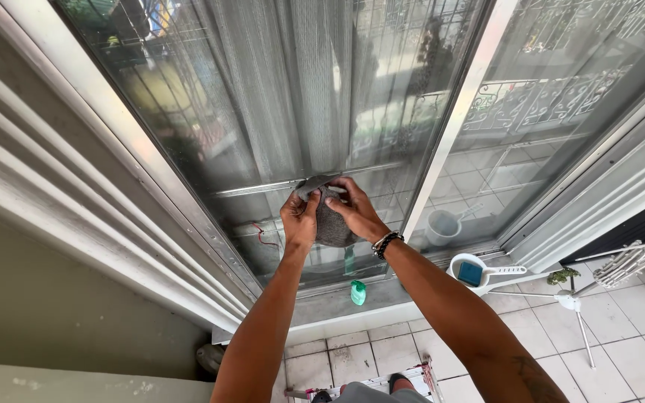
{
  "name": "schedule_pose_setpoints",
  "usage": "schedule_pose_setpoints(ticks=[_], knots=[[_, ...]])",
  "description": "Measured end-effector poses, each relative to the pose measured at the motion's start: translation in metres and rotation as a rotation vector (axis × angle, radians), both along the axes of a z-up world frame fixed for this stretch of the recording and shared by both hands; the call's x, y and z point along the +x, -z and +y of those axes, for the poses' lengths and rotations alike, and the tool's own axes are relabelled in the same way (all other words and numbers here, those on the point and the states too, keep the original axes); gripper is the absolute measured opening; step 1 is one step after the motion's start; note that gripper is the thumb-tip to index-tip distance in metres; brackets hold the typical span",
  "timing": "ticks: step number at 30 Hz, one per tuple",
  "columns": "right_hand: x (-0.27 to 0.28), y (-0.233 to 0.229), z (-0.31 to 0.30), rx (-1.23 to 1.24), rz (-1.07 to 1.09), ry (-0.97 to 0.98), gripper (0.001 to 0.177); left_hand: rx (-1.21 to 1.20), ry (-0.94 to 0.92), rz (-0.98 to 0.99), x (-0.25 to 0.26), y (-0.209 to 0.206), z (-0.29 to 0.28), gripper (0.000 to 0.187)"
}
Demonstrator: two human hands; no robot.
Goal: The recorder sprays a cleaning solution onto a window and wipes it with a cloth while standing on a balcony.
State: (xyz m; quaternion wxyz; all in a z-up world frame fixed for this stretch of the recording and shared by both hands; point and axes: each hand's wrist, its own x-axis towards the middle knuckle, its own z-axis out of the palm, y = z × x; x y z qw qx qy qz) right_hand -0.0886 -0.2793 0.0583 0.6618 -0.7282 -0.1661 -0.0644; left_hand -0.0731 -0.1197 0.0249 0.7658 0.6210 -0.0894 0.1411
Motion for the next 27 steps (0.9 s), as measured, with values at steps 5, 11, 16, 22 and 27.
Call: schedule_pose_setpoints(ticks=[5,11,16,22,27], knots=[[0.001,0.005,-0.004,0.275,0.305,-0.033,0.043,-0.132,0.038,0.036,0.006,0.016,0.001,0.018],[0.020,0.063,-0.014,0.070,0.234,-0.050,0.032,-0.182,0.078,0.146,-0.019,0.018,0.003,0.036],[0.011,0.065,-0.020,0.223,0.301,-0.004,0.016,-0.194,0.120,0.197,-0.016,0.065,0.017,0.021],[0.003,0.046,-0.006,0.251,0.325,-0.030,0.011,-0.372,0.264,0.455,-0.030,0.053,0.019,0.021],[0.002,0.044,-0.001,-0.122,0.090,0.116,0.010,-0.459,0.411,0.565,-0.036,0.047,0.020,0.033]])
